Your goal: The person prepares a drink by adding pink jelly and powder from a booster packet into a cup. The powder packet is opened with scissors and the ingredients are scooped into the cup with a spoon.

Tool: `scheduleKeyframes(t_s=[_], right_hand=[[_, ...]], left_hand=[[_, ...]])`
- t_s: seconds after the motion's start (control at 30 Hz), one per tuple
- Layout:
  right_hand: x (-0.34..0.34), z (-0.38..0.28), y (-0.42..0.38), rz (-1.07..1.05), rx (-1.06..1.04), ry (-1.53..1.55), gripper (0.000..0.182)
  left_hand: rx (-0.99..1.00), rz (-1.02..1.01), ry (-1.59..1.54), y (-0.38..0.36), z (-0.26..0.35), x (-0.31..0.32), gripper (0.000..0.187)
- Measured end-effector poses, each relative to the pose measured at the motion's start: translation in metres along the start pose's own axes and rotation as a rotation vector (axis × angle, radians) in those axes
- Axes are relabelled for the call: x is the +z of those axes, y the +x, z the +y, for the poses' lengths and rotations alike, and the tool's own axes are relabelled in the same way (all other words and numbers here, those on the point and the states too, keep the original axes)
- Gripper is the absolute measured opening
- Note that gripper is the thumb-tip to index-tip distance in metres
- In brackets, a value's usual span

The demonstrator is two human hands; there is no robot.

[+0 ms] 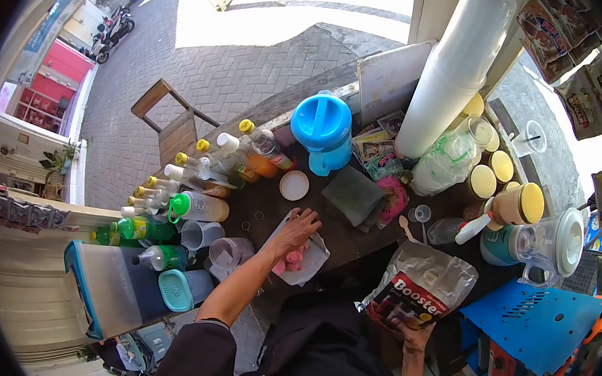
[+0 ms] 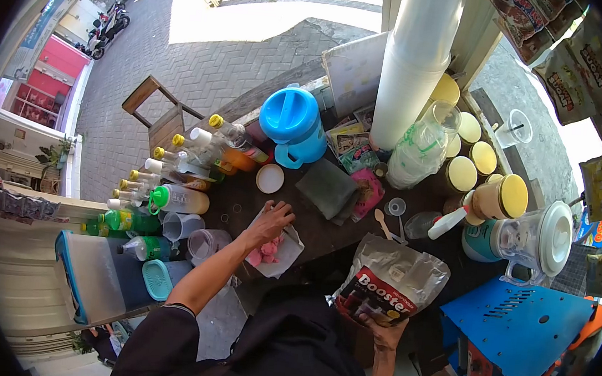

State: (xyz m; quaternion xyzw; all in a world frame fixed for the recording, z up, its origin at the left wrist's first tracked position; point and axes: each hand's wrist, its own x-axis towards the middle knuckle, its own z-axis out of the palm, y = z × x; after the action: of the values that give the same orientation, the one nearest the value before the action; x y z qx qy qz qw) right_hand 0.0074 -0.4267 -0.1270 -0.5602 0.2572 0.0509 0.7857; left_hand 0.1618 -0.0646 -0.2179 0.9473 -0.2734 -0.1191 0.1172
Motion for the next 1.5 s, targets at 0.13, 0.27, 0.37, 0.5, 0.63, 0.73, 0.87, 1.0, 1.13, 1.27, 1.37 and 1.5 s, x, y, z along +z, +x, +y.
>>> scheduleKeyframes(t_s=[0.13, 0.27, 0.37, 0.5, 0.63, 0.73, 0.87, 1.0, 1.13, 1.27, 1.37, 1.5], right_hand=[[0.008, -0.006, 0.003, -0.027, -0.022, 0.008, 0.070], [0.021, -0.013, 0.011, -0.054, -0.041, -0.007, 0.066], [0.040, -0.027, 0.022, -0.239, -0.037, 0.048, 0.056], [0.053, -0.023, 0.032, -0.478, -0.028, -0.033, 0.058], [0.083, -0.038, 0.022, -0.692, -0.022, -0.203, 0.058], [0.104, -0.029, 0.010, -0.869, -0.116, -0.202, 0.061], [0.123, -0.029, -0.006, -1.008, -0.006, -0.019, 0.072], [0.145, -0.055, -0.021, -0.884, -0.433, -0.113, 0.038], [0.171, -0.061, -0.028, -0.783, -0.414, -0.254, 0.015], [0.200, -0.079, -0.042, -0.778, -0.325, -0.299, 0.012], [0.206, -0.101, -0.054, -0.935, -0.508, -0.491, 0.014], [0.220, -0.125, -0.071, -0.841, -0.682, -0.565, 0.017]], left_hand=[[-0.032, 0.031, 0.013, 0.008, -0.010, -0.006, 0.030], [-0.096, 0.025, 0.028, 0.010, -0.013, -0.015, 0.035], [-0.126, 0.147, 0.062, 0.009, 0.012, -0.038, 0.035], [-0.224, 0.525, -1.051, -0.007, 0.077, -0.106, 0.044], [-0.177, 0.629, -1.422, -0.053, 0.149, -0.166, 0.053], [-0.540, 0.938, -1.161, -0.100, 0.163, -0.132, 0.035], [-0.702, 1.338, -1.330, -0.145, 0.195, -0.117, 0.023], [-0.782, 1.185, -1.272, -0.183, 0.203, -0.109, 0.024], [-0.769, 1.401, -1.245, -0.183, 0.204, -0.132, 0.030], [-0.736, 1.464, -1.358, -0.209, 0.198, -0.135, 0.029], [-0.710, 1.364, -1.486, -0.236, 0.182, -0.132, 0.021], [-0.601, 1.419, -1.305, -0.241, 0.162, -0.131, 0.020]])
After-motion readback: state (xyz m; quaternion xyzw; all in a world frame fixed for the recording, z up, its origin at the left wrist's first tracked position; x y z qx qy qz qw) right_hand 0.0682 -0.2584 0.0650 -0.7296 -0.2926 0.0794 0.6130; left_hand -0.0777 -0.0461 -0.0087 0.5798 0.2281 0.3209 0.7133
